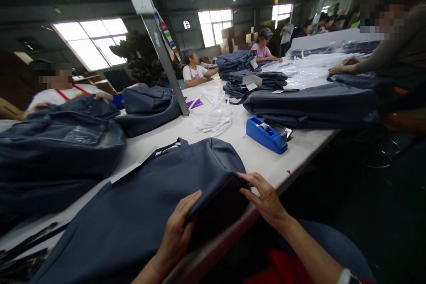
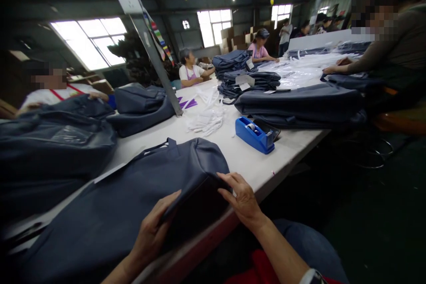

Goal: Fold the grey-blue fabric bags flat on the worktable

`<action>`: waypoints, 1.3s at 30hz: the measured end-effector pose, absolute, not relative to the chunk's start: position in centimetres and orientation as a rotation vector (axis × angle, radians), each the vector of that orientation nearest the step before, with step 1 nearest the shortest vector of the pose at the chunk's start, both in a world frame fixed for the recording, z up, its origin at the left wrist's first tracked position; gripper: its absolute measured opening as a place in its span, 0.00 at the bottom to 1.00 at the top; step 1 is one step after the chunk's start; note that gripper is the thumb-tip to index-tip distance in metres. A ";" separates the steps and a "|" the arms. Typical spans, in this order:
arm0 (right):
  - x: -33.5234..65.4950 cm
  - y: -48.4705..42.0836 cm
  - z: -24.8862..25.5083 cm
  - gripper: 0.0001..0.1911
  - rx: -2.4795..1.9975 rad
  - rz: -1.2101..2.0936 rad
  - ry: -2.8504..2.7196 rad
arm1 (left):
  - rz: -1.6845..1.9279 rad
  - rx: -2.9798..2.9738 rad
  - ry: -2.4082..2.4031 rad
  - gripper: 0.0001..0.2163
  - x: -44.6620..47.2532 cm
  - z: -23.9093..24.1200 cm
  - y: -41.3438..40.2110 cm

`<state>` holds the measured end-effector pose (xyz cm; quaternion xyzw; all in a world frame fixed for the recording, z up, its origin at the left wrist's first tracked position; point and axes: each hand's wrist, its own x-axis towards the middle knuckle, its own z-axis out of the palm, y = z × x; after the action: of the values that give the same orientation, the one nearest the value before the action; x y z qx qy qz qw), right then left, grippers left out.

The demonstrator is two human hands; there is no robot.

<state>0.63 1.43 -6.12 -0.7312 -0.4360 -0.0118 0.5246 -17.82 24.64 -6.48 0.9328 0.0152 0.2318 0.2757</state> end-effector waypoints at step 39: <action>-3.3 1.7 -9.6 0.18 -1.936 -0.730 -1.629 | 0.194 3.003 -0.031 0.12 -10.3 3.7 24.4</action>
<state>-3.33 1.67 -9.64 -0.7116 -0.5987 -0.2682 0.2515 -10.33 24.35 3.71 0.9957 -0.0103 0.0642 0.0661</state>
